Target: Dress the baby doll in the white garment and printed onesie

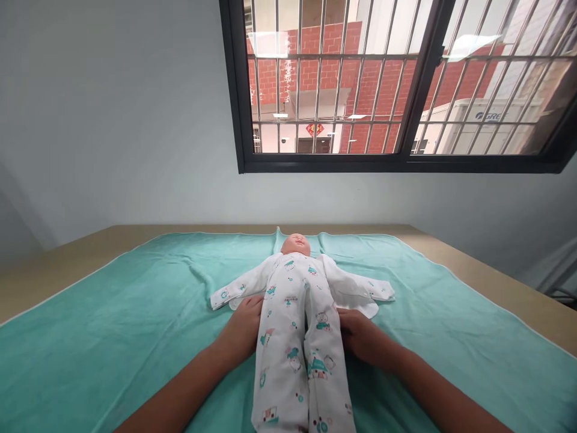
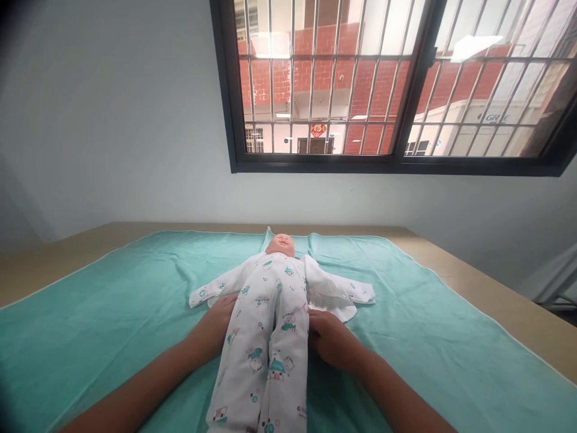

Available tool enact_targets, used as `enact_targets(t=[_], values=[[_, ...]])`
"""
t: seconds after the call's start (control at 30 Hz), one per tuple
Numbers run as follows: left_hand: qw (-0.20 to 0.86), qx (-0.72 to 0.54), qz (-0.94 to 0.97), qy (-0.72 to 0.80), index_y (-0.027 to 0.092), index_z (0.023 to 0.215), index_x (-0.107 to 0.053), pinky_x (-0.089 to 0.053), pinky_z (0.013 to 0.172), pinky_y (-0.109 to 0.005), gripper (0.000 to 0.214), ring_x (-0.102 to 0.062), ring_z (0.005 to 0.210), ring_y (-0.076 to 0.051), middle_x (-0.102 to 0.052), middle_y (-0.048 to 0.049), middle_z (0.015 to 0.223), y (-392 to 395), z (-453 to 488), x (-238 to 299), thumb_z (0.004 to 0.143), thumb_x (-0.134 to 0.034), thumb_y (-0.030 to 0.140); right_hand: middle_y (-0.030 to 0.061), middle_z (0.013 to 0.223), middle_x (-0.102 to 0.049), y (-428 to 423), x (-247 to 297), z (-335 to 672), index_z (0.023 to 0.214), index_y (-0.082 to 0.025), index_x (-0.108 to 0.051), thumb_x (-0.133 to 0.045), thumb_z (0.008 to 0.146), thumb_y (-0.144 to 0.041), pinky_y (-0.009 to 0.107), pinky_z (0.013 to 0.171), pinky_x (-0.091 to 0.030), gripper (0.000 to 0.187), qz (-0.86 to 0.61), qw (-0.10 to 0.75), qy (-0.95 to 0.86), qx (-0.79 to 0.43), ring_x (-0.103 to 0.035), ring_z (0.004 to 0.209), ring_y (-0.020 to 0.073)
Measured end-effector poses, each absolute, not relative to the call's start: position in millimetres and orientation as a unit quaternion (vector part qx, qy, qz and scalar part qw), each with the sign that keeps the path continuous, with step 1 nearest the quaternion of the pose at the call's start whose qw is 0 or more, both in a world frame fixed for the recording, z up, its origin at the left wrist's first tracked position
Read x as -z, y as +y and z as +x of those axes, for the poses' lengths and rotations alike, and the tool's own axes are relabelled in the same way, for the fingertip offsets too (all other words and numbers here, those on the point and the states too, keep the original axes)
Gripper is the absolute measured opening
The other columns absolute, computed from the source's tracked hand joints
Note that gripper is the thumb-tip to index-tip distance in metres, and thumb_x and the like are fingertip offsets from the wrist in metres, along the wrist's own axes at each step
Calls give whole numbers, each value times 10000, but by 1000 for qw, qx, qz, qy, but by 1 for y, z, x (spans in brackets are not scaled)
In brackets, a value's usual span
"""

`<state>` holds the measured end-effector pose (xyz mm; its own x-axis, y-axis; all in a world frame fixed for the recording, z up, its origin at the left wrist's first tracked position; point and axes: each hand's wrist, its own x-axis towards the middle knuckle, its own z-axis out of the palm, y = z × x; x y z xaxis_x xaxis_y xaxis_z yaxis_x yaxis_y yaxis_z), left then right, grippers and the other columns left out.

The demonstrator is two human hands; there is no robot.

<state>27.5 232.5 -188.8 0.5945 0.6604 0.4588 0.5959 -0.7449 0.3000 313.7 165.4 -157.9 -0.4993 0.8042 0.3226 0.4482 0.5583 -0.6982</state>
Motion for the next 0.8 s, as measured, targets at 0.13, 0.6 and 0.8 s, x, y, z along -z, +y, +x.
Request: enact_targets(t=[0.13, 0.6, 0.8], values=[[42, -190, 929, 314, 256, 1166, -650, -401, 1023, -440, 310, -563, 1100, -263, -668, -81, 1155, 231, 20, 174, 910, -492, 331, 23, 1125, -700, 168, 165, 315, 1083, -275, -686, -466, 893, -201, 405, 895, -511, 301, -429, 322, -791, -293, -636, 1019, 272], [75, -262, 871, 410, 232, 763, -624, -412, 659, -290, 208, -558, 690, -176, -633, -9, 733, 217, 10, 152, 794, -423, 188, 12, 1182, -652, 159, 146, 315, 1060, -294, -700, -486, 839, -150, 428, 1004, -451, 340, -364, 269, -842, -294, -551, 1151, 264], [91, -265, 917, 284, 251, 770, -525, -388, 594, -296, 125, -491, 609, -148, -565, 8, 663, 163, 13, 127, 876, -459, 259, 23, 788, -676, 163, 150, 326, 792, -243, -637, -517, 880, -353, 340, 710, -486, 185, -492, 345, -780, -178, -591, 725, 207]])
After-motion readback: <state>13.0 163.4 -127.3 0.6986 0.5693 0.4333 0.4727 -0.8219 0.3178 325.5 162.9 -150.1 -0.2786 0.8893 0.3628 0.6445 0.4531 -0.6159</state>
